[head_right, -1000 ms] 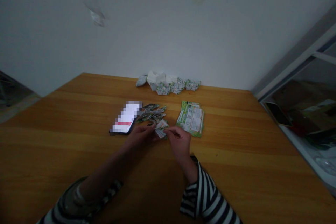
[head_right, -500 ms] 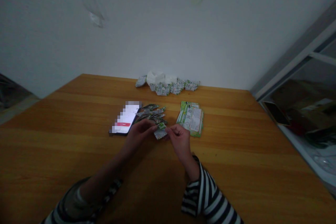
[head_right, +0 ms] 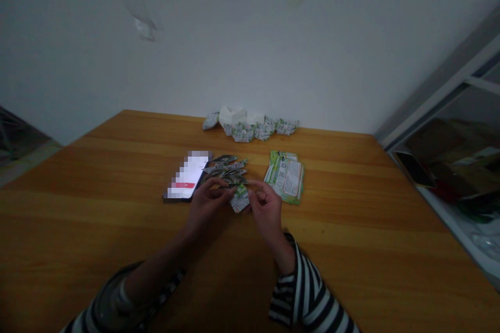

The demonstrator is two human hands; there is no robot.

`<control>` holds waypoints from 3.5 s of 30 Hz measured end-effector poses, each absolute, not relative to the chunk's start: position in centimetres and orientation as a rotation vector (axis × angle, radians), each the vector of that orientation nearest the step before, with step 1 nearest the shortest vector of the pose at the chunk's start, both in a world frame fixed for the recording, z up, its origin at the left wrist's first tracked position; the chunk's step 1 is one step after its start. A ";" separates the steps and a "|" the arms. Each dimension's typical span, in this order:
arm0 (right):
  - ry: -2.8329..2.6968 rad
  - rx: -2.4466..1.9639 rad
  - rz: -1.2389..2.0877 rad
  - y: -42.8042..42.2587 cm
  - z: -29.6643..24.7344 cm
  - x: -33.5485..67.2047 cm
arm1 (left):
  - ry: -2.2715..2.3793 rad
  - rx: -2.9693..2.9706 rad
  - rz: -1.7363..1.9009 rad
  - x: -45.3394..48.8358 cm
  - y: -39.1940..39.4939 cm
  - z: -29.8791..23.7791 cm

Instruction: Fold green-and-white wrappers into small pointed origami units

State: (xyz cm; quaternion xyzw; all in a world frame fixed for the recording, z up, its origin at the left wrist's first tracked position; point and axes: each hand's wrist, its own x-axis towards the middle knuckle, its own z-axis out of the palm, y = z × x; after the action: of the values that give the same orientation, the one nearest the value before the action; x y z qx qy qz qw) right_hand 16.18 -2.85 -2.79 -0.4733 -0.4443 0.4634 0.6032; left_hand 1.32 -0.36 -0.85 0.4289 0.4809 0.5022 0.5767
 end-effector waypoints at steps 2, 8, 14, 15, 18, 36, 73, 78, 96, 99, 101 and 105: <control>-1.040 -1.088 1.066 -2.8 -2.9 16.3 | 1.124 1.004 1.156 1.2 -0.3 -1.0; -1.216 -1.018 1.083 -2.5 -2.9 16.6 | 1.019 1.182 1.007 0.9 -0.1 -0.6; -1.339 -1.017 0.998 -3.2 -2.2 16.2 | 1.017 1.396 0.846 1.0 -0.2 -0.7; -1.351 -1.029 0.979 -3.3 -2.2 16.1 | 1.042 1.424 0.859 1.1 -0.3 -0.7; -1.388 -1.066 0.957 -3.4 -2.2 16.2 | 1.138 1.493 0.945 1.2 -0.6 -0.8; -1.681 -1.139 0.699 -4.2 -1.9 16.1 | 0.994 1.493 0.955 1.7 -1.0 -0.5; -1.099 -1.194 0.948 -2.9 -2.8 16.9 | 1.151 1.512 1.152 0.9 -0.9 -1.1; -1.072 -1.177 0.928 -3.2 -2.2 16.1 | 1.207 1.238 1.160 1.7 -1.2 -0.6; -1.082 -1.154 1.042 -2.5 -2.6 16.4 | 1.165 1.770 1.116 1.1 -0.6 -1.4; -1.150 -1.145 1.057 -2.5 -2.5 16.7 | 1.091 2.018 0.949 0.7 -0.5 -1.6; -1.184 -1.144 1.066 -2.5 -2.5 16.9 | 1.051 2.086 0.855 0.6 -0.6 -1.6; -1.221 -1.135 1.102 -2.4 -2.4 17.3 | 1.041 2.059 0.858 0.8 -0.7 -1.5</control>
State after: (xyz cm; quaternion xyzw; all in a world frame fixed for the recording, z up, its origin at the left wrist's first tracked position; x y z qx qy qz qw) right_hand 17.30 -2.36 -2.41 -0.4776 -0.5138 0.4639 0.5410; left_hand 0.79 -0.69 -1.49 0.7886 0.3987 0.3287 0.3334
